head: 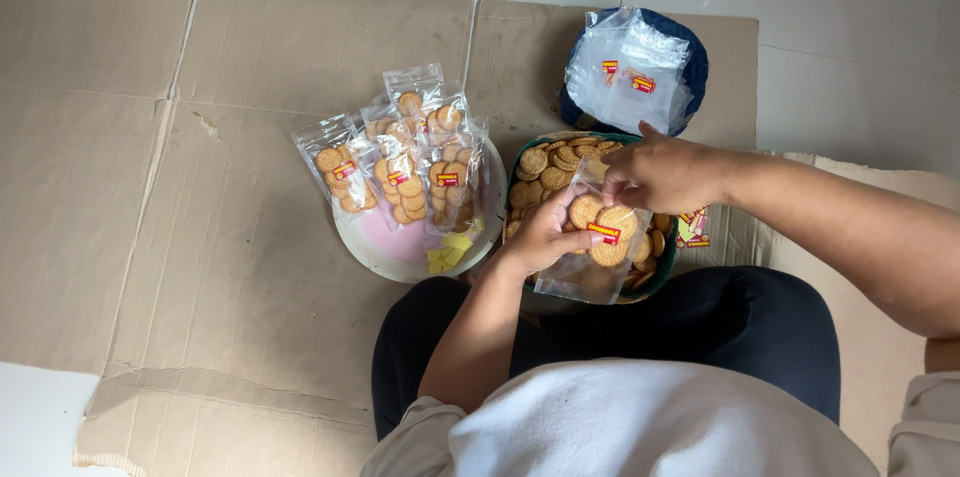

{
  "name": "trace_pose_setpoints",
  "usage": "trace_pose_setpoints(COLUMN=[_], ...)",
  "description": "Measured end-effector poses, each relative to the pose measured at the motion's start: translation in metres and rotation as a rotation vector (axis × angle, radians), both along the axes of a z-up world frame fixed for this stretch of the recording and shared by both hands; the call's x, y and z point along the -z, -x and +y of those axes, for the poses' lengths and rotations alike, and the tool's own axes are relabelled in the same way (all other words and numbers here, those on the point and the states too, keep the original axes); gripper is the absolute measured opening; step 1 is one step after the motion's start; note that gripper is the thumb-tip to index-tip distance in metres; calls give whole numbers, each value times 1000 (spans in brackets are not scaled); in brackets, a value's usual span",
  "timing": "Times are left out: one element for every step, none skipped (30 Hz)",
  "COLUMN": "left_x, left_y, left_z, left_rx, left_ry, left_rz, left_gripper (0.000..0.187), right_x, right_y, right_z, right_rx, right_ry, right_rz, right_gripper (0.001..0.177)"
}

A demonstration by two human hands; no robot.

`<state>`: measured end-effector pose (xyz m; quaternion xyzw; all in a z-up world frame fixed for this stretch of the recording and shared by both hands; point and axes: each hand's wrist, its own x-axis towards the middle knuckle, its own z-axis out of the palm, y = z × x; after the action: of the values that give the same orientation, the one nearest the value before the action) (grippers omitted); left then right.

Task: Packing individual round cookies from a large container into small plastic bags.

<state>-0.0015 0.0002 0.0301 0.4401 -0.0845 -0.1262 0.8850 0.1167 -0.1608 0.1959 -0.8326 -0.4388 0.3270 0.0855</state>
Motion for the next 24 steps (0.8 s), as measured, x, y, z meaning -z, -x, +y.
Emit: trace_pose_setpoints(left_x=[0, 0, 0, 6, 11, 17, 19, 21, 23, 24, 25, 26, 20, 14, 9, 11, 13, 15, 9, 2, -5, -2, 0, 2], left_y=[-1, -2, -2, -2, -3, -4, -4, -4, -5, -4, -3, -2, -2, -2, -1, -3, -3, -4, -5, -6, -6, -5, -5, -5], left_z=[3, 6, 8, 7, 7, 6, 8, 10, 12, 14, 14, 15, 15, 14, 13, 13, 13, 13, 14, 15, 16, 18, 20, 22], left_rx=[0, -18, -37, -37, -47, -58, -56, -68, -80, -80, -85, -91, -88, -92, -97, -95, -94, -92, -93, -106, -119, -120, -103, -86], left_ry=[-1, 1, 4, 4, -12, -28, -29, -38, -48, -50, -57, -64, -64, -77, -89, -89, -92, -94, -95, -81, -67, -67, -73, -78], left_rz=[0, 0, 1, 1, 3, 5, 7, 8, 9, 10, 17, 24, 22, 20, 17, 16, 13, 9, 8, 5, 3, 4, -1, -6], left_gripper=[59, 58, 56, 56, 56, 57, 57, 58, 59, 59, 59, 59, 59, 56, 54, 54, 54, 53, 53, 54, 54, 54, 54, 54], right_x=[-4, -8, -12, -10, -8, -6, -4, -2, 0, 5, 10, 14, 14, 13, 13, 14, 14, 15, 11, 7, 3, 12, 20, 28], right_y=[2, 5, 8, 8, 9, 9, 8, 8, 7, 3, 0, -3, -5, -6, -8, -9, -10, -11, -8, -6, -2, -3, -5, -6], right_z=[2, 4, 6, 8, 10, 12, 12, 13, 14, 11, 9, 6, 6, 6, 6, 6, 6, 6, 9, 13, 16, 14, 13, 12], right_rx=[0, 20, 39, 39, 39, 40, 41, 39, 36, 36, 12, -12, -10, 0, 9, 11, 8, 6, 5, 5, 4, 3, 5, 7], right_ry=[-1, -27, -51, -51, -49, -48, -49, -67, -86, -88, -108, -127, -128, -114, -100, -100, -91, -81, -81, -82, -83, -82, -87, -91], right_rz=[0, -8, -15, -15, 1, 17, 19, 27, 35, 37, 62, 87, 85, 109, 133, 132, 149, 167, 166, 77, -10, -9, -42, -75], right_gripper=[15, 17, 20, 20, 22, 24, 24, 27, 30, 30, 31, 33, 33, 31, 30, 30, 30, 30, 30, 31, 32, 32, 26, 21])
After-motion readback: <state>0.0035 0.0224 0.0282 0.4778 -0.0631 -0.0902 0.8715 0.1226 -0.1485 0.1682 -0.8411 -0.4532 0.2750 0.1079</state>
